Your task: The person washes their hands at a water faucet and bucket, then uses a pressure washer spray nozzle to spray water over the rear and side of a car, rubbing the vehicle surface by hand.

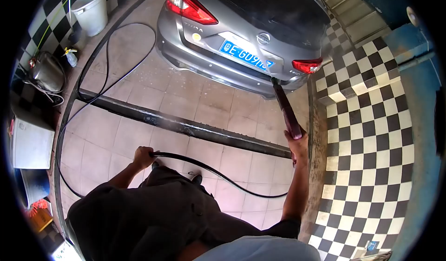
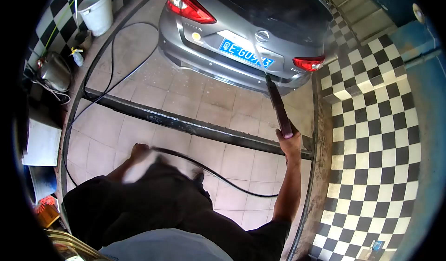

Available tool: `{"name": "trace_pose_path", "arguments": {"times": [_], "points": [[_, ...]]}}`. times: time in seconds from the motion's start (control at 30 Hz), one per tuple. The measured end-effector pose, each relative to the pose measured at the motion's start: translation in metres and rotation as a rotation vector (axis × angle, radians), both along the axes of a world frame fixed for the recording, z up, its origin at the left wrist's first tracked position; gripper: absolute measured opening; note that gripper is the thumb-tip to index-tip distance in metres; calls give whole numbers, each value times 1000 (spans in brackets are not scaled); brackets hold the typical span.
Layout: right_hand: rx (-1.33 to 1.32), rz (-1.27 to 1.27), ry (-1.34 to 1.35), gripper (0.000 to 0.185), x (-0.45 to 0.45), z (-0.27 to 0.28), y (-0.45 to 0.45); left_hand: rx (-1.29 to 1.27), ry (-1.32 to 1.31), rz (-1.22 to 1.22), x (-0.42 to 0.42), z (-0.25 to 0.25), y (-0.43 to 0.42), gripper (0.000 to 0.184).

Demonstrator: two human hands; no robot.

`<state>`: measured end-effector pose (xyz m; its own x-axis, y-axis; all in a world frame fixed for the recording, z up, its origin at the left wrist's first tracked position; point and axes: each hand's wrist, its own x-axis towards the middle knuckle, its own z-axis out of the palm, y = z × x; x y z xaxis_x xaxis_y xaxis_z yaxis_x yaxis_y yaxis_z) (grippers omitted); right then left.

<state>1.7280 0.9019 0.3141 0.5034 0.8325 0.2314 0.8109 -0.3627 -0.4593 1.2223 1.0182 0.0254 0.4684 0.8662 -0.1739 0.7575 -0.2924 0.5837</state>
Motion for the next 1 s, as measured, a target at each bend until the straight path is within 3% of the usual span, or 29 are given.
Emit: {"name": "trace_pose_path", "arguments": {"times": [0.07,0.17,0.23,0.33,0.43,0.5,0.53,0.57,0.63,0.8,0.93,1.0], "points": [[-86,-91,23,41,-18,1,18,-66,-32,18,-13,3,3,38],[86,140,-81,38,-34,-16,31,-100,-86,63,-34,-3,17,38],[-27,-34,-8,32,-14,-17,34,-101,-103,75,-47,0,27,37],[21,-250,-93,26,-4,11,56,-58,-121,62,-56,13,35,34],[7,-171,-146,30,-15,48,75,48,-160,40,-56,-7,43,30],[-65,-99,-151,38,-83,96,100,99,-188,37,-53,-13,47,28],[-22,120,-164,37,-85,102,108,15,-169,20,-51,0,51,25],[-62,107,-175,37,-77,107,119,-4,-250,16,-50,-4,52,26],[-156,75,-186,37,-56,115,141,-144,-196,57,-40,39,55,27],[-214,309,-215,34,-87,142,204,-102,-231,95,-24,42,60,26],[-169,190,-353,30,-109,158,264,-64,-215,144,-18,61,77,22],[-144,270,-380,31,-102,155,291,22,-212,190,-18,57,89,23]]}}
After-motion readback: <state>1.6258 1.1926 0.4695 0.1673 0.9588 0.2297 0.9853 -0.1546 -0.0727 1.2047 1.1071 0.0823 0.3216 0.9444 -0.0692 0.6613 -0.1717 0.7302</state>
